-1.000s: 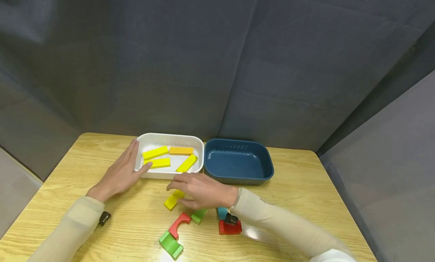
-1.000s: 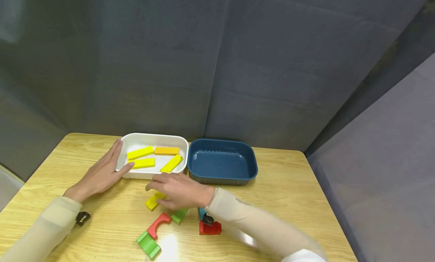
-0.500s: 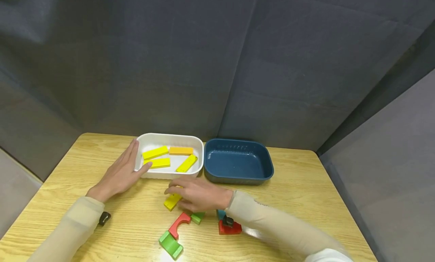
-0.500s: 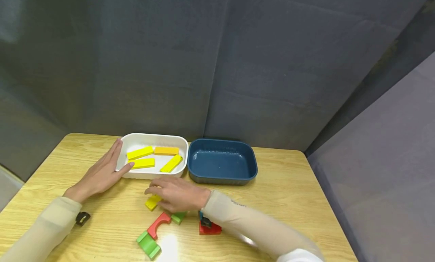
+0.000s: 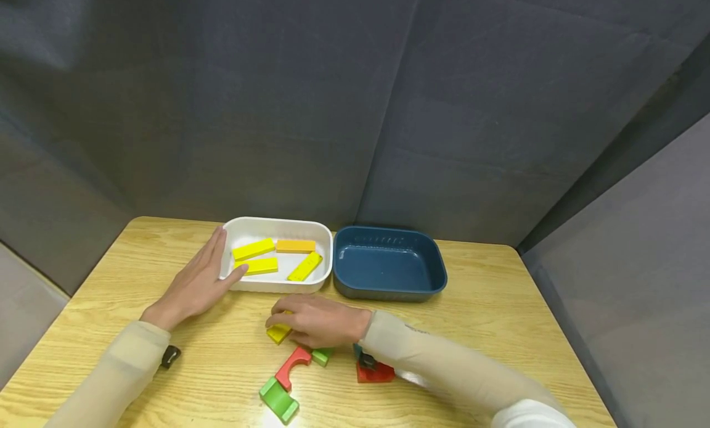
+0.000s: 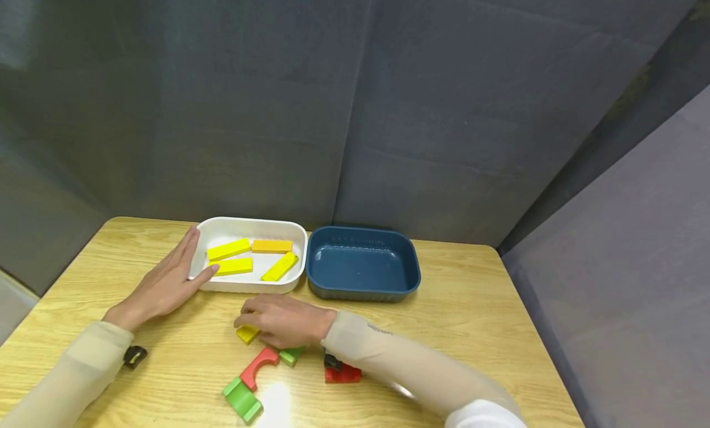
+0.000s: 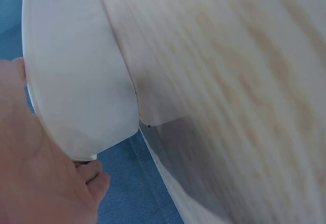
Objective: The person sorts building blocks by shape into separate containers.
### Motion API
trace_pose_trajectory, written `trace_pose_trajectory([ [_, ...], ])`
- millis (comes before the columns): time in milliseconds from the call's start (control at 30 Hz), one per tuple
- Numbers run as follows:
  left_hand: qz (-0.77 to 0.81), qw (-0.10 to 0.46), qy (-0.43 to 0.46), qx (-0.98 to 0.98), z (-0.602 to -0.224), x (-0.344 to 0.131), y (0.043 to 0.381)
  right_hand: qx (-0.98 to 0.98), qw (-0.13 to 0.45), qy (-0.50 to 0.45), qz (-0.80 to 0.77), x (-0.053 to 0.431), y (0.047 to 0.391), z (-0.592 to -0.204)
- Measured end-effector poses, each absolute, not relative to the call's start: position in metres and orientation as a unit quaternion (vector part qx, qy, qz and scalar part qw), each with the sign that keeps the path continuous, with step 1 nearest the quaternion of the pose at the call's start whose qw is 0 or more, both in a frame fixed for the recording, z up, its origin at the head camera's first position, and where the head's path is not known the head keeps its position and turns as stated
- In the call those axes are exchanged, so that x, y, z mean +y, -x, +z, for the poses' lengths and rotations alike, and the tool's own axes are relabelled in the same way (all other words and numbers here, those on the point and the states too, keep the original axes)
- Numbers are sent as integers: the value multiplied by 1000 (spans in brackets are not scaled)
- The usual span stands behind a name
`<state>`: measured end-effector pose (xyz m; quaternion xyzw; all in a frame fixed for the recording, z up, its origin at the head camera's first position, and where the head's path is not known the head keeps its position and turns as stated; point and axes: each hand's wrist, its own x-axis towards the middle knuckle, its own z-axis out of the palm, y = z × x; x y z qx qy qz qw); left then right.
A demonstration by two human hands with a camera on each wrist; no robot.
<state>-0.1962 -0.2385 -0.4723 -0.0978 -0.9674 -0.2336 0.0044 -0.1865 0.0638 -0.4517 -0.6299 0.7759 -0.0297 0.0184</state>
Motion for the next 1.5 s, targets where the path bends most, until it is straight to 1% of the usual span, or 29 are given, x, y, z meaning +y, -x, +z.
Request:
trace_pose_trajectory([
  [700, -236, 7, 100, -967, -471, -238, 196, 775, 38, 631, -12, 56, 195, -455],
  [1000, -234, 6, 98, -967, -472, -238, 196, 776, 32, 630, 14, 55, 194, -454],
  [1300, -232, 7, 100, -967, -472, -239, 197, 774, 5, 633, 22, 57, 192, -451],
  [1500, -232, 5, 99, -968, -472, -238, 196, 776, 3, 631, 19, 58, 191, -448],
])
